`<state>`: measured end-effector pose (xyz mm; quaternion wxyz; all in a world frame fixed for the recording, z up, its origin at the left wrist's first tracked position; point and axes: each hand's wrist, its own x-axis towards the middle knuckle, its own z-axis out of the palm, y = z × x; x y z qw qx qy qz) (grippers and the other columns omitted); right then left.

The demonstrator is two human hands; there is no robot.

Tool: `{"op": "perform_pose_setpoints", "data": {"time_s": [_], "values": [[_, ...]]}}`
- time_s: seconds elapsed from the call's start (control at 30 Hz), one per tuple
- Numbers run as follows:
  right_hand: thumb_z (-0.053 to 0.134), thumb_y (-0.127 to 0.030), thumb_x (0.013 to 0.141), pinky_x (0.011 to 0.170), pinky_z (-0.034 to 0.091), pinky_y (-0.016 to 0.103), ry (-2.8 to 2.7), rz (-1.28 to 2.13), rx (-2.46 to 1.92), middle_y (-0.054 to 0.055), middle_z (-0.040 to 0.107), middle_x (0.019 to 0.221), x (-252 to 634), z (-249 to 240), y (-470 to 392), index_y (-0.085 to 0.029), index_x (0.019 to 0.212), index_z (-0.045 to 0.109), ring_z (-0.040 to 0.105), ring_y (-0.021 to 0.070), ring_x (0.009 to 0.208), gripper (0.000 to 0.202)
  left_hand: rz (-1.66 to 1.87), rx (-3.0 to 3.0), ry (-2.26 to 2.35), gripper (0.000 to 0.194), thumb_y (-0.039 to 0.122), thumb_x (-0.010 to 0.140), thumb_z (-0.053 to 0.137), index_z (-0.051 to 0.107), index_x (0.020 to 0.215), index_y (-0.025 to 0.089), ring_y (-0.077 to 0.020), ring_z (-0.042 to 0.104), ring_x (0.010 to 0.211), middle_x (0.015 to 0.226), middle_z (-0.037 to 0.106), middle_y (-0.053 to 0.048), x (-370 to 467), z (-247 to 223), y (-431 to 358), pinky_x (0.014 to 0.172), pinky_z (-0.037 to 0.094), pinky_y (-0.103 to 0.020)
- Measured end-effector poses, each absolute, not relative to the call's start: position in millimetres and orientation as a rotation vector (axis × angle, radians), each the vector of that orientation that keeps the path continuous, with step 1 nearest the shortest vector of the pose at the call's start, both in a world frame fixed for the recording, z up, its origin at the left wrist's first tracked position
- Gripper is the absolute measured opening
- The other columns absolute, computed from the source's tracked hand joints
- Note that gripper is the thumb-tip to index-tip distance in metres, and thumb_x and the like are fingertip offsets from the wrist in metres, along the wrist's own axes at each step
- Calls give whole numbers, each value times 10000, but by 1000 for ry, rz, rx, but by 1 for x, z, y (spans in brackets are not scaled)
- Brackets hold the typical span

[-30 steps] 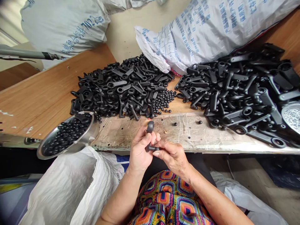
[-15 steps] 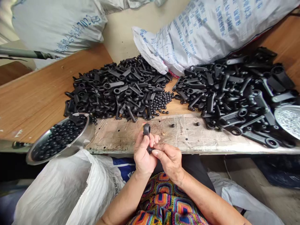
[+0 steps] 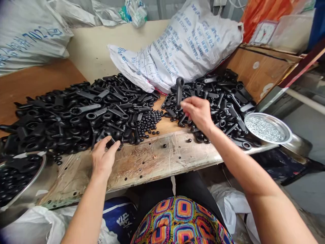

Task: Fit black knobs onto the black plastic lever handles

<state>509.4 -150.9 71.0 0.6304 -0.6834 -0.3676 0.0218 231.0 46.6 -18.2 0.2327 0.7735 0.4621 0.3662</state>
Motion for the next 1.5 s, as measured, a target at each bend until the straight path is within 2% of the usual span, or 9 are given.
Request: {"op": "perform_pose_setpoints", "data": {"time_s": [0.23, 0.43, 0.63, 0.9, 1.07, 1.2, 1.27, 1.4, 1.5], "values": [[540, -347, 819, 689, 402, 287, -1086, -563, -2214, 89, 649, 871, 545, 97, -120, -135, 912, 636, 575, 207, 836, 250, 754, 2493, 1519, 525, 426, 775, 516, 480, 1249, 205, -317, 451, 1132, 1157, 533, -130, 223, -14, 78, 956, 364, -446], [476, -267, 852, 566, 390, 230, -1678, -155, -2592, 62, 663, 838, 463, 60, -152, -178, 845, 637, 627, 195, 772, 184, 601, 2389, 1611, 557, 357, 785, 491, 394, 1316, 222, -314, 591, 876, 1007, 600, -133, 223, -7, 65, 757, 444, -450], [377, -108, 842, 520, 445, 273, -1618, 31, -2971, 135, 674, 776, 454, 27, -184, -119, 911, 622, 667, 252, 692, 254, 862, 1564, 1140, 644, 301, 649, 634, 424, 1248, 190, -145, 554, 536, 760, 581, -22, 200, -3, 48, 515, 440, -276], [394, -75, 810, 594, 469, 286, -1607, 121, -2919, 157, 676, 831, 449, 14, -179, -108, 869, 651, 663, 267, 791, 265, 515, 1058, 524, 552, 100, 538, 608, 505, 1074, 185, -185, 581, 677, 745, 573, -11, 204, 7, -24, 500, 442, -261], [436, -219, 857, 633, 444, 259, -1594, 282, -2513, 99, 670, 778, 433, 24, -193, -134, 875, 640, 637, 200, 728, 221, 470, 937, 559, 219, 272, 721, 566, 583, 890, 135, -117, 478, 462, 529, 501, 19, 228, 7, -52, 439, 371, -237], [511, -275, 828, 529, 421, 211, -1284, 767, -1812, -6, 600, 632, 408, 19, -206, -162, 926, 622, 558, 124, 573, 186, 555, 955, 567, 236, 332, 737, 540, 595, 794, 111, -118, 477, 429, 461, 489, 15, 243, 6, -68, 434, 361, -234], [571, -291, 792, 473, 405, 195, -1096, 1000, -1554, -17, 589, 625, 394, 11, -207, -163, 979, 628, 536, 109, 539, 233, 659, 965, 568, 238, 295, 714, 560, 584, 878, 125, -111, 482, 431, 550, 549, 4, 247, 8, -72, 391, 325, -213], [669, -288, 729, 431, 402, 177, -861, 1264, -1166, 4, 616, 636, 369, -7, -202, -156, 938, 682, 536, 90, 510, 249, 827, 975, 544, 470, 260, 734, 557, 442, 1190, 259, -74, 465, 409, 790, 604, 5, 247, 17, -74, 339, 248, -177], [701, -256, 705, 371, 378, 154, -707, 1332, -903, -5, 599, 561, 358, -18, -193, -155, 862, 695, 525, 79, 451, 186, 830, 953, 483, 445, 406, 801, 488, 407, 1224, 292, -86, 483, 423, 771, 591, 8, 243, 25, -73, 350, 290, -186]]}}
